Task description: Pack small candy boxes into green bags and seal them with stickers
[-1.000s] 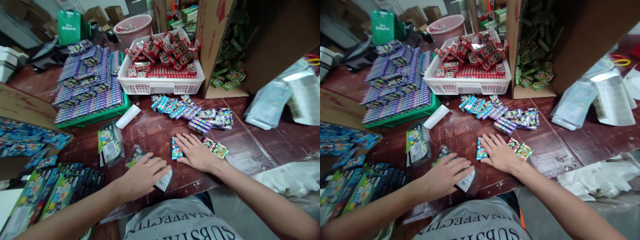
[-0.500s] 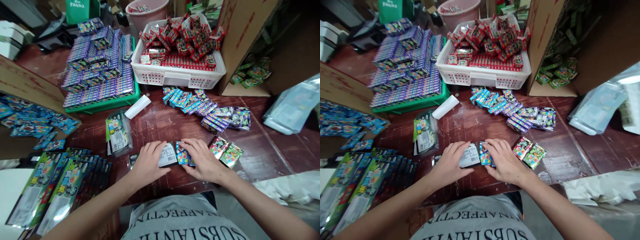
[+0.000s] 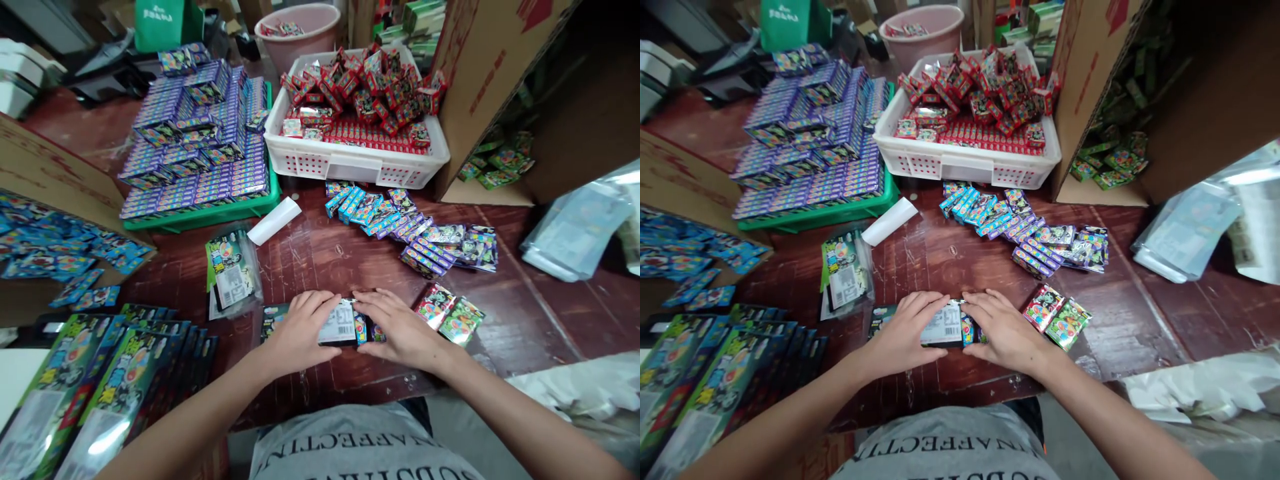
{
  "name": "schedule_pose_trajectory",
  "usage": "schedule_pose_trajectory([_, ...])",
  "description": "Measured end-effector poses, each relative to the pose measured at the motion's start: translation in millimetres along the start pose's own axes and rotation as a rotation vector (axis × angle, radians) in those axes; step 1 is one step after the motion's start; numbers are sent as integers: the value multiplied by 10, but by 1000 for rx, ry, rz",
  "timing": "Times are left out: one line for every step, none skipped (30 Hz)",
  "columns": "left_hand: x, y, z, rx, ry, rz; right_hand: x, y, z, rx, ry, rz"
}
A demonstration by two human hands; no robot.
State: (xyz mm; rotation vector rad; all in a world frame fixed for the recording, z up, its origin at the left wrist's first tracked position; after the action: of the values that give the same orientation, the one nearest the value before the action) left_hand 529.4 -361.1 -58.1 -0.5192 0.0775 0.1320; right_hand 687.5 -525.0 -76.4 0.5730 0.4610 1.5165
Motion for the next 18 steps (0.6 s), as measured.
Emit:
schedule_pose_trajectory([2, 8, 0, 0, 4, 1, -8, -8, 38, -8, 1, 10])
schedule_pose_trajectory([2, 19, 3, 4, 7, 9, -26, -24, 95, -27, -3, 6])
schedule_pose_trajectory([-1, 31, 6, 9, 11, 18, -53, -47, 166, -56, -3, -10])
schedule_pose_trajectory([-4, 41, 9, 15, 15, 26, -85, -74, 241, -93, 4, -33])
schedule_pose_trajectory([-6, 47, 10, 19, 16, 30, -115, -101, 313, -129, 20, -55])
schedule_pose_trajectory([-6, 47, 9, 20, 15, 29, -137, -126, 373, -157, 42, -69])
schedule_pose_trajectory([-3, 40, 4, 16, 16, 23, -146, -145, 415, -170, 68, -69])
schedule_pose_trajectory([4, 29, -6, 8, 18, 17, -139, -159, 438, -167, 88, -55])
schedule_pose_trajectory([14, 15, -17, -4, 15, 10, -117, -170, 443, -153, 101, -34])
schedule_pose_trajectory([25, 1, -30, -17, 13, 7, -85, -179, 436, -135, 105, -13])
schedule_pose_trajectory([36, -12, -42, -29, 9, 7, -47, -189, 421, -119, 102, 6])
schedule_pose_trajectory([43, -22, -51, -39, 3, 9, -12, -200, 405, -109, 95, 20])
schedule_pose_trajectory([45, -30, -56, -46, -4, 12, 15, -214, 392, -108, 87, 27])
schedule_pose_trajectory([42, -36, -58, -51, -14, 17, 31, -228, 386, -117, 76, 28])
schedule_pose_trajectory([35, -43, -58, -56, -19, 23, 34, -241, 390, -131, 58, 20])
schedule_pose_trajectory([24, -52, -56, -60, -25, 30, 26, -252, 404, -148, 26, 0])
schedule_pose_trajectory([12, -63, -53, -62, -33, 40, 9, -257, 425, -166, -19, -31])
schedule_pose_trajectory([1, -76, -49, -63, -43, 53, -15, -254, 445, -181, -67, -69])
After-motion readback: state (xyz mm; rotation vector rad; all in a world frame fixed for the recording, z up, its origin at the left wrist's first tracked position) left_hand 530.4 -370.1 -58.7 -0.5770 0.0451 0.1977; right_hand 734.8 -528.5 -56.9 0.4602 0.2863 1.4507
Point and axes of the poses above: each hand's wrist, its own x-axis towards the middle knuckle, its own z-axis out of the back of the hand, y = z × x, the point moved 3 cm from there along x, towards the middle knuckle, and after that the axes turned 1 degree about -z, right-handed, at the moved point
